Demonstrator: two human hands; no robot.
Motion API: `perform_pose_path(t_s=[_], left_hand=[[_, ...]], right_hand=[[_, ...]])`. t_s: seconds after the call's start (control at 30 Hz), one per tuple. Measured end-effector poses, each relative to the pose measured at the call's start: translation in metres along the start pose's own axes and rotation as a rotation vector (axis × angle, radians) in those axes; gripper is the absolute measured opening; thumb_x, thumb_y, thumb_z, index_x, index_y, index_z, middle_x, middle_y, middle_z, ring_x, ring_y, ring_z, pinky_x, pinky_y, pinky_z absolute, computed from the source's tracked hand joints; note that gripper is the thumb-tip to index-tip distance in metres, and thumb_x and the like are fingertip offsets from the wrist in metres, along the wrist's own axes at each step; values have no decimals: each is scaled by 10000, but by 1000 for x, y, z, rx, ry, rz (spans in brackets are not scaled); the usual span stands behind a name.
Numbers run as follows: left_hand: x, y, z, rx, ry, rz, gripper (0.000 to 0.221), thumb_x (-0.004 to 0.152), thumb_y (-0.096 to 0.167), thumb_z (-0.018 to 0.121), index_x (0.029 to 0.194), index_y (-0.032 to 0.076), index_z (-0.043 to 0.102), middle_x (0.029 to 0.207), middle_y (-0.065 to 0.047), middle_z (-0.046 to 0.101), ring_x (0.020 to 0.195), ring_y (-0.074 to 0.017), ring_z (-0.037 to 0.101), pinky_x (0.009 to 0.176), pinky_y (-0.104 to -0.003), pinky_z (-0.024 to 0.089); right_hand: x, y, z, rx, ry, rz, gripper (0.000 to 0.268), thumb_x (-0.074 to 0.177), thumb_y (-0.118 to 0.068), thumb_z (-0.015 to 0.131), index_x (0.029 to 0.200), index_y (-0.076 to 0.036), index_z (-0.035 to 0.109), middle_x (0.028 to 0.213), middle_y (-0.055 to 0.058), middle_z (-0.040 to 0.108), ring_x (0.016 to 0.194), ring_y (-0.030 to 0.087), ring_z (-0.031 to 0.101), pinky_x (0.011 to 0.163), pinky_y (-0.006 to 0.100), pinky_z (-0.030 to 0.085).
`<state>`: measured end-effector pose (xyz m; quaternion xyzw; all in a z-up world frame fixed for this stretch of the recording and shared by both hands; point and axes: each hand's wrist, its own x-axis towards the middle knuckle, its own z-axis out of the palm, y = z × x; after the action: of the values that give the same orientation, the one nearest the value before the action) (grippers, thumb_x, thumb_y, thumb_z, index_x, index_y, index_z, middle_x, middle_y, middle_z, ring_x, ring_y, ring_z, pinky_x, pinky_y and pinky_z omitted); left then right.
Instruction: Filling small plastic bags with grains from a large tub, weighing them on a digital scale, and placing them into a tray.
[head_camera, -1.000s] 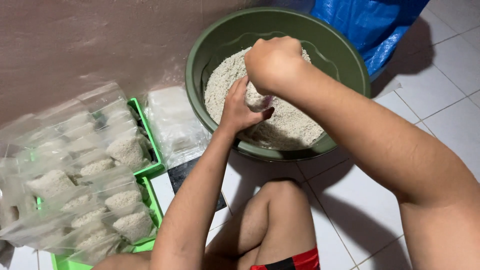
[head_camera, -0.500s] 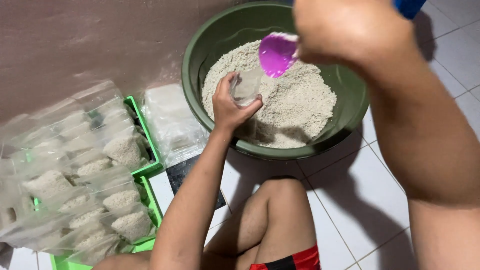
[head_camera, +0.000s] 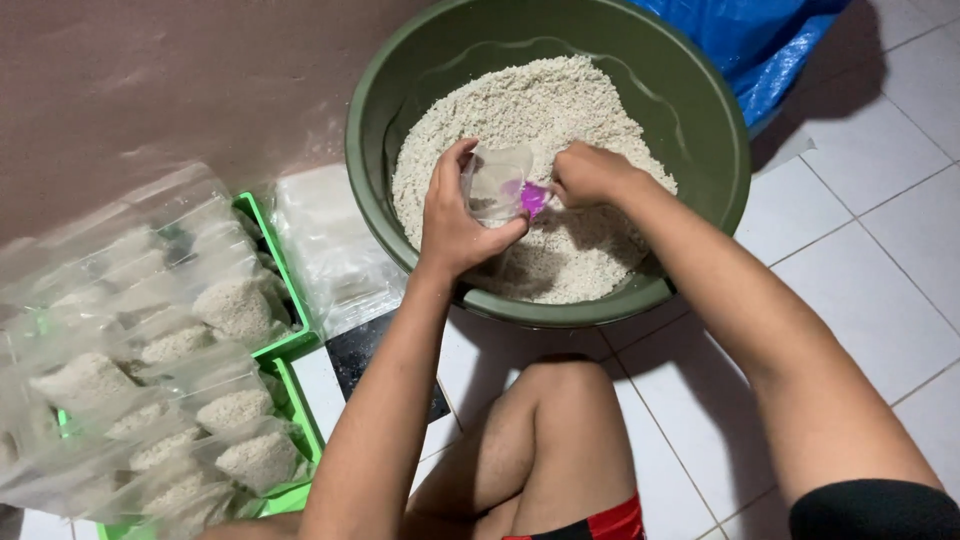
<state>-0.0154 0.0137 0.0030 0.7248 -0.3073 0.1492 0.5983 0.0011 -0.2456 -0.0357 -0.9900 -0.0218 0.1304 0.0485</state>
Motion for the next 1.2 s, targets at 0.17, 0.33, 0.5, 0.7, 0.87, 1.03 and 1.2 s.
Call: perform_pose_path(t_s=[0.17, 0.33, 0.5, 0.7, 0.87, 1.03, 1.2], left_hand=[[0, 5, 1, 18, 3, -12, 931, 519, 295, 899, 1329, 102, 481, 1139, -129, 617, 1087, -336, 642, 986, -476, 510], [0, 7, 0, 13, 0, -6, 934, 528, 301, 899, 1337, 108, 474, 1100, -128, 622, 1061, -328, 655, 954, -466, 529], [0, 9, -1, 9, -7, 14, 944, 522, 309, 908, 1333, 95, 474, 1102, -148, 624, 1047, -344, 658, 943, -477, 534], [-2, 2, 2, 18, -27, -15, 981, 522, 352, 915, 1354, 98, 461, 1132, -150, 621, 1066, -346, 655, 958, -479, 529], [-4, -2, 6, 16, -37, -36, 1006, 530, 378, 911, 1364, 88, 431, 1133, -177, 619, 1079, -374, 649, 957, -505, 527], [-3, -8, 6, -5, -54, -71, 1039, 536, 411, 912, 1380, 89, 399, 1145, -188, 623, 1103, -394, 640, 970, -527, 516], [-1, -11, 9, -24, -128, -127, 1111, 548, 332, 919, 1423, 68, 289, 1194, -221, 619, 1158, -433, 609, 1010, -563, 483]], right_hand=[[26, -32, 7, 157, 22, -161, 265, 789, -257, 638, 849, -17, 731, 872, 265, 710, 908, 469, 677, 765, 551, 548], [40, -16, 34, 295, 75, -260, 253, 774, -245, 645, 762, 7, 624, 757, 254, 667, 827, 458, 663, 694, 561, 492], [36, -18, 35, 335, 79, -225, 253, 782, -249, 640, 716, -6, 617, 707, 227, 668, 775, 423, 664, 667, 545, 452], [68, 24, 74, 381, 41, -139, 273, 768, -263, 659, 633, -26, 644, 588, 170, 630, 637, 350, 609, 667, 481, 460], [52, 39, 49, 393, 10, -69, 289, 797, -331, 657, 636, -94, 692, 562, 130, 618, 596, 298, 585, 634, 446, 449], [-16, 12, -33, 451, -8, 48, 264, 856, -304, 594, 717, -143, 750, 588, 100, 635, 611, 236, 551, 646, 384, 436], [-64, 20, -77, 507, 109, 123, 194, 879, -297, 637, 773, -193, 762, 542, 12, 568, 568, 146, 486, 586, 293, 396]])
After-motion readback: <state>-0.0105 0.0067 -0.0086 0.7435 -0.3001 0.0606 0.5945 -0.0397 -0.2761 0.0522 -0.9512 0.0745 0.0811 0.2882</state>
